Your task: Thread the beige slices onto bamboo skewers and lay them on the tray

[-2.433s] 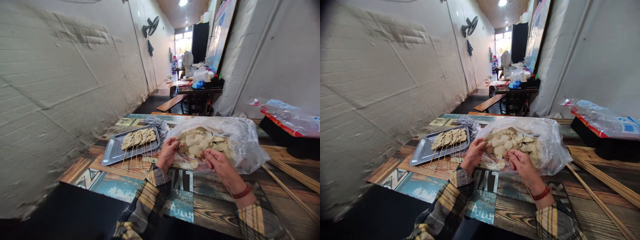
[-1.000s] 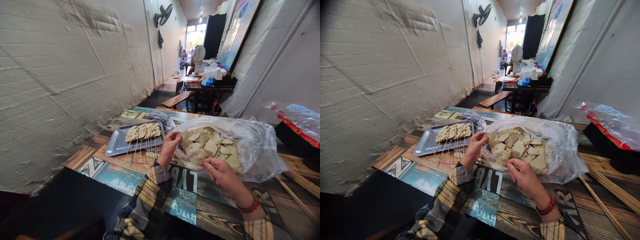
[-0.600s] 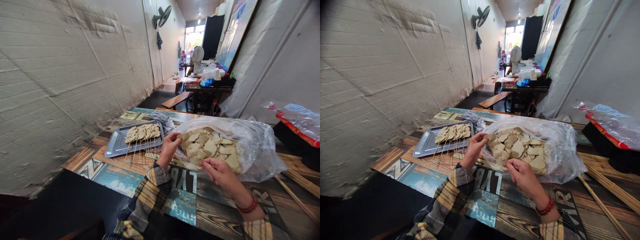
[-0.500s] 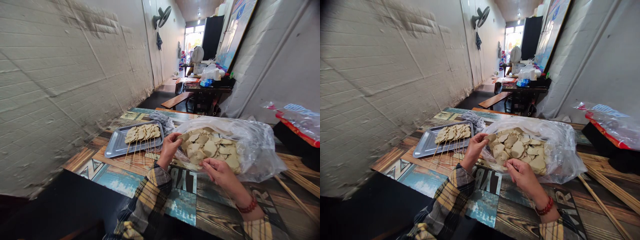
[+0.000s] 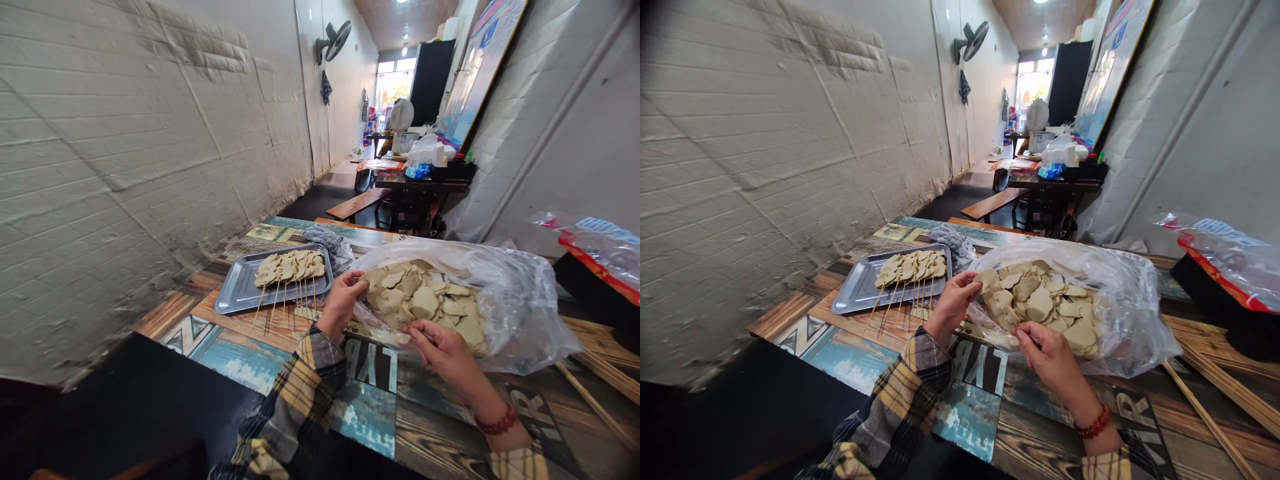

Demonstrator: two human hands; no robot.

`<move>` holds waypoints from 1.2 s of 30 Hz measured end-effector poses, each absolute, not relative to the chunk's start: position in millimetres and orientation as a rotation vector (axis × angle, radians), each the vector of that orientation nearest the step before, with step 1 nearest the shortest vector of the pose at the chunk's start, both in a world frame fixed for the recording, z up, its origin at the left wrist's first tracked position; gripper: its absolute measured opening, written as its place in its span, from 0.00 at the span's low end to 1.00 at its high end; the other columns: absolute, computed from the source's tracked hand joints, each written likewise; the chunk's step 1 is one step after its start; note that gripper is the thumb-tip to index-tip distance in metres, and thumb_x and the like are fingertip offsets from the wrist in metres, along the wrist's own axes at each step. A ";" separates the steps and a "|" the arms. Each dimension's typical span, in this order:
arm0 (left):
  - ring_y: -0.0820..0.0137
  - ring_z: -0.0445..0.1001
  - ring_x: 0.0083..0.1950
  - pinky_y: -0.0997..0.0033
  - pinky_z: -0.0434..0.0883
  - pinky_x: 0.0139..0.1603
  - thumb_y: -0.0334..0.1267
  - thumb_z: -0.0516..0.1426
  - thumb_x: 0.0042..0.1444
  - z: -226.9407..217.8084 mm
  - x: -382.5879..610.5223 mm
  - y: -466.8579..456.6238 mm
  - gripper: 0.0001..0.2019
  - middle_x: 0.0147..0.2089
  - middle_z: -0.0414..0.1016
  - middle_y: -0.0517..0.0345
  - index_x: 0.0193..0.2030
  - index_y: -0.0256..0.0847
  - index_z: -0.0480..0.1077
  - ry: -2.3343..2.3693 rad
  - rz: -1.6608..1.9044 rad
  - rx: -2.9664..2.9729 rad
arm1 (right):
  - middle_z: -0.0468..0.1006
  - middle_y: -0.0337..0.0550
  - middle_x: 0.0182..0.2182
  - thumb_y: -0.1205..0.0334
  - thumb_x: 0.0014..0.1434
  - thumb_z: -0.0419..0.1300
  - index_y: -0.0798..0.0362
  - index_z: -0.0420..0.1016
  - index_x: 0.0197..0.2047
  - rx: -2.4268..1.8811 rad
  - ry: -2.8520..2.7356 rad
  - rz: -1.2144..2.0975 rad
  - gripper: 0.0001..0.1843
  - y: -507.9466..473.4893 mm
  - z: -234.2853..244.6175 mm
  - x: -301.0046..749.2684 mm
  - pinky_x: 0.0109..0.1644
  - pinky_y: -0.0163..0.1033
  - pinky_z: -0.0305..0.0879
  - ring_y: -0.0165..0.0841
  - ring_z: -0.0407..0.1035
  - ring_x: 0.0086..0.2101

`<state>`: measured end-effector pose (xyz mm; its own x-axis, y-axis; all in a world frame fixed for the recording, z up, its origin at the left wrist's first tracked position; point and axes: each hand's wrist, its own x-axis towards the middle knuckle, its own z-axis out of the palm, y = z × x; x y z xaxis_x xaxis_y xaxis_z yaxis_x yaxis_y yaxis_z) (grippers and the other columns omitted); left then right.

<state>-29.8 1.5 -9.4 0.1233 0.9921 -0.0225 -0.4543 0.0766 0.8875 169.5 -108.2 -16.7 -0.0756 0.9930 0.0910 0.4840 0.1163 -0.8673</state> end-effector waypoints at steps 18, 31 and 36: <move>0.80 0.57 0.24 0.75 0.51 0.27 0.40 0.73 0.35 -5.5 -31.5 -2.5 0.18 0.24 0.66 0.65 0.33 0.34 0.76 0.756 1.224 0.825 | 0.70 0.35 0.17 0.46 0.68 0.52 0.51 0.75 0.31 -1.424 -1.801 0.719 0.22 -104.0 -27.9 177.2 0.30 0.36 0.63 0.33 0.67 0.21; 0.79 0.58 0.25 0.74 0.52 0.28 0.43 0.71 0.36 -10.2 -30.1 -1.4 0.17 0.24 0.68 0.63 0.30 0.34 0.77 0.799 1.204 0.882 | 0.79 0.42 0.24 0.44 0.65 0.54 0.52 0.80 0.33 -1.423 -1.769 0.654 0.23 -103.0 -25.2 179.1 0.32 0.37 0.68 0.36 0.73 0.27; 0.79 0.60 0.25 0.74 0.53 0.29 0.44 0.71 0.37 -10.9 -30.5 -1.8 0.18 0.25 0.70 0.62 0.32 0.34 0.77 0.817 1.242 0.911 | 0.75 0.39 0.20 0.46 0.66 0.53 0.51 0.80 0.33 -1.435 -1.789 0.659 0.22 -102.6 -28.5 180.6 0.30 0.36 0.66 0.34 0.71 0.24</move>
